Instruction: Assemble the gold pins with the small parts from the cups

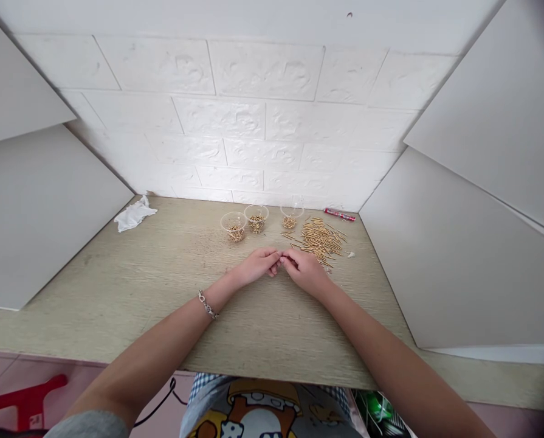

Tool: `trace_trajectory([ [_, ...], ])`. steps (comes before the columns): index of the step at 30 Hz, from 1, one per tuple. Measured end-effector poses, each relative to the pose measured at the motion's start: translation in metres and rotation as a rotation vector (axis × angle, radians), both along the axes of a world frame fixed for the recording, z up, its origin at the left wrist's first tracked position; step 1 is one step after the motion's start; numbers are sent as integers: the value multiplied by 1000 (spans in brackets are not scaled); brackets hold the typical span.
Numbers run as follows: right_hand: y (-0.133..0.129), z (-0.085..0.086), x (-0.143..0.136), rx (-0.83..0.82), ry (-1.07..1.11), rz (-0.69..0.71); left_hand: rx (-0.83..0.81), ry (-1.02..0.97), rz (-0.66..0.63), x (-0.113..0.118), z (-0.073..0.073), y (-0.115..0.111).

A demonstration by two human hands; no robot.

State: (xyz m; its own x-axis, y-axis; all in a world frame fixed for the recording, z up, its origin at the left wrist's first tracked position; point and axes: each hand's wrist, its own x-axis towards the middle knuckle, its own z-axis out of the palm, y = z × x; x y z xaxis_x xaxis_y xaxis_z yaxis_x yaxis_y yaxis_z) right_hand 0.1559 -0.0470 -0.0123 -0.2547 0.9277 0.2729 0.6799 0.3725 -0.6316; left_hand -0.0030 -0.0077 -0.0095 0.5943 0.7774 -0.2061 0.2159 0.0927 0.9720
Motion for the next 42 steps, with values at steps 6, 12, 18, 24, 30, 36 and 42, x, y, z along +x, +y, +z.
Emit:
trace_trajectory([
  [6,1,-2,0,-1,-30,18,22,32,3,1,-2,0],
  [12,0,0,0,-41,-52,15,42,21,-1,1,-2,-1],
  [18,0,1,-1,-55,-64,15,41,31,-8,1,0,-1],
  [24,1,-2,0,-50,-56,22,36,35,-8,0,-1,-1],
  [30,5,-7,2,-28,-16,40,32,24,-5,0,-2,0],
  [36,4,-5,2,-3,72,-6,1,16,12,0,-1,0],
  [42,3,-3,1,-11,221,-31,-50,-37,26,-1,-3,0],
])
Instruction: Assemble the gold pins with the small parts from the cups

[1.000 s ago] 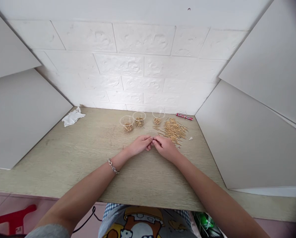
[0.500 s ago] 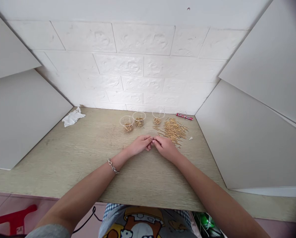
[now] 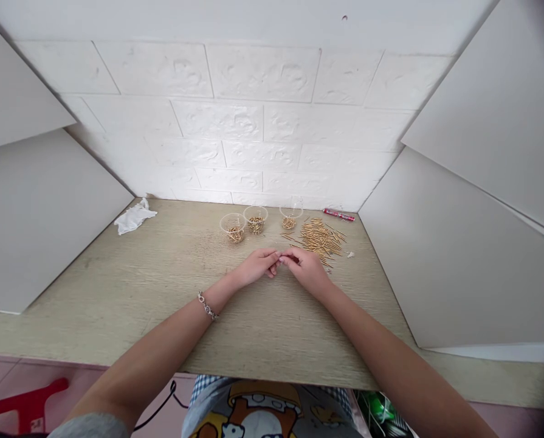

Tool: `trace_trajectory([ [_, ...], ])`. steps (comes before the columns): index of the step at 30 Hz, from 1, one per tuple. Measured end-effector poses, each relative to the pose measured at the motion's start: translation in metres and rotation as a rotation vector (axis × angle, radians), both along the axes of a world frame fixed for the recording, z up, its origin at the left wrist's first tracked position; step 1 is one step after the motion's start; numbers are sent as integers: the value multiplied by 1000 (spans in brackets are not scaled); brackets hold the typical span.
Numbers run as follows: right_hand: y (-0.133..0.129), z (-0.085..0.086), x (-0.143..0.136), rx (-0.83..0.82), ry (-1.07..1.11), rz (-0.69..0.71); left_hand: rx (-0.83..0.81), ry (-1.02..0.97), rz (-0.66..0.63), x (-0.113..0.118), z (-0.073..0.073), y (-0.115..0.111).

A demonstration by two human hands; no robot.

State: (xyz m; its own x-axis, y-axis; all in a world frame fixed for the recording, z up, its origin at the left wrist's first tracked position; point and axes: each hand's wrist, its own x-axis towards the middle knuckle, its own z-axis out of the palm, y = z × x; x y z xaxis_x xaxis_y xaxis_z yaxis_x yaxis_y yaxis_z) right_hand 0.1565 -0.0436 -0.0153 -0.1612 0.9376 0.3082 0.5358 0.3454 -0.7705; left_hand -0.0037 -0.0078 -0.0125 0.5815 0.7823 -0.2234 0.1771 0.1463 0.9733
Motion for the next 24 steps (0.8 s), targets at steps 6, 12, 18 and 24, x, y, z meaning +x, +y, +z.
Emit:
trace_trajectory([
  [6,1,0,-1,-8,39,7,-44,-52,25,-1,3,-1],
  [12,1,1,-1,-14,67,-8,-91,-94,46,-1,3,0],
  [18,1,1,-1,-8,45,-38,-122,-110,58,-1,3,0],
  [24,1,1,-1,-14,50,-50,-153,-150,60,-2,3,0],
])
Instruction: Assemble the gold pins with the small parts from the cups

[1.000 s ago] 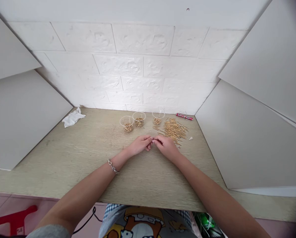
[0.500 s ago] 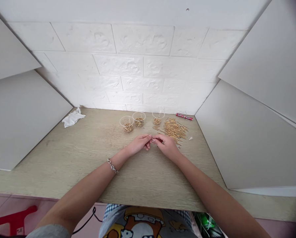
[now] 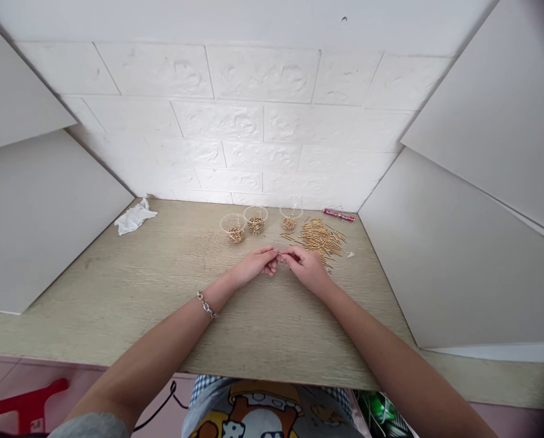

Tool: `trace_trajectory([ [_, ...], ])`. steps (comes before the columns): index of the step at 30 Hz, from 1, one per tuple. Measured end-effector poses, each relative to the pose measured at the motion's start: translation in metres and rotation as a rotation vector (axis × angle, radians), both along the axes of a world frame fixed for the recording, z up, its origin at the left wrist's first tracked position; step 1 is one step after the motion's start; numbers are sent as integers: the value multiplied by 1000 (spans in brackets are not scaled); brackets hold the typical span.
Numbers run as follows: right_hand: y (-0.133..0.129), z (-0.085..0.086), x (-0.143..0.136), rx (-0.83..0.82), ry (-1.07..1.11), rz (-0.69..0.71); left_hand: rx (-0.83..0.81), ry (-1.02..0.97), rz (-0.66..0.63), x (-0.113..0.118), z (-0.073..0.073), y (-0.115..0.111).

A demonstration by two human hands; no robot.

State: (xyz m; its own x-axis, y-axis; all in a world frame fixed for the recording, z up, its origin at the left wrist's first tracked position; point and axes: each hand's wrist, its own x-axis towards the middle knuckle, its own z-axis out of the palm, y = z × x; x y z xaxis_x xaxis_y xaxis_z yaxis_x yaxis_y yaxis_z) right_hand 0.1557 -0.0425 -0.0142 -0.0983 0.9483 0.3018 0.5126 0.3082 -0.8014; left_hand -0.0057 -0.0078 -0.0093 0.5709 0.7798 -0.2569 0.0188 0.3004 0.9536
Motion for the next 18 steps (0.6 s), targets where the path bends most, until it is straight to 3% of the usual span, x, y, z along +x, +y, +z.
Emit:
trace_trajectory([
  [18,-1,-1,0,25,48,27,-59,-73,-30,-2,-1,1],
])
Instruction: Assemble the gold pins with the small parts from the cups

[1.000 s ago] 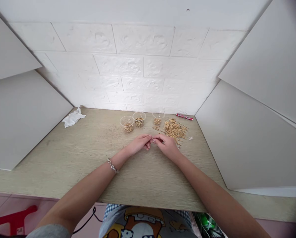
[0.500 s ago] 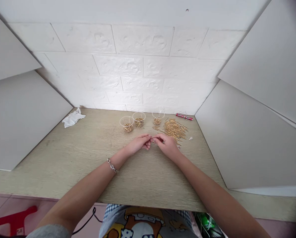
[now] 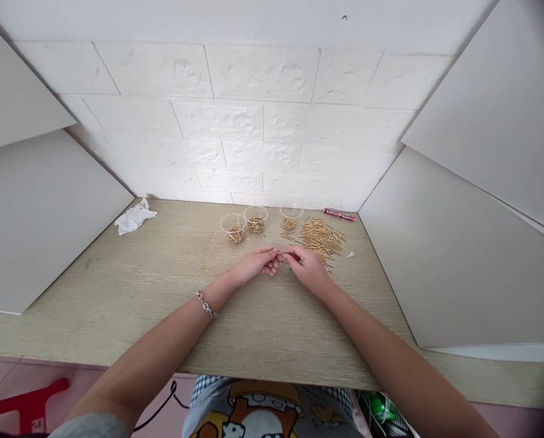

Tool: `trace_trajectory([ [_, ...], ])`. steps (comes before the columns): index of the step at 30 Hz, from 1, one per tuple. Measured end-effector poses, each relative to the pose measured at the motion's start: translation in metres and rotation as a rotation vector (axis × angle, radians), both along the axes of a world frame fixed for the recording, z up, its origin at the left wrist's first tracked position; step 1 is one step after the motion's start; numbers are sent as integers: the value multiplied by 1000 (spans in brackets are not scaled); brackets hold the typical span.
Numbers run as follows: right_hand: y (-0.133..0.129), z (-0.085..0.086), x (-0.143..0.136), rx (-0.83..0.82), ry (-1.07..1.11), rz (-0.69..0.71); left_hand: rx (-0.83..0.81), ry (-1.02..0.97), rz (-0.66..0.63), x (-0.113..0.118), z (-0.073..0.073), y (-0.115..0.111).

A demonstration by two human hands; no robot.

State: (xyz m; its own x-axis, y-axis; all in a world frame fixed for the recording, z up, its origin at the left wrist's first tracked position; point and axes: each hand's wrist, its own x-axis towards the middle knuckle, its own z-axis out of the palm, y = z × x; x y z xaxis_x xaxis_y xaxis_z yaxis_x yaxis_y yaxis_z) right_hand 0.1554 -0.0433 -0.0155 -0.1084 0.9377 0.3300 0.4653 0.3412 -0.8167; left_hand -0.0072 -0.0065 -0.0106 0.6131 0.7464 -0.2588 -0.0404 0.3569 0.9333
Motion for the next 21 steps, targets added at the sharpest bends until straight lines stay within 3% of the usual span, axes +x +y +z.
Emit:
trace_trajectory([
  [7,-2,2,-2,-1,14,-25,32,27,4,1,3,-2],
  [17,-1,6,6,93,-218,-1,54,52,5,1,5,-3],
  [21,3,10,15,111,-290,-62,69,90,7,1,4,-2],
])
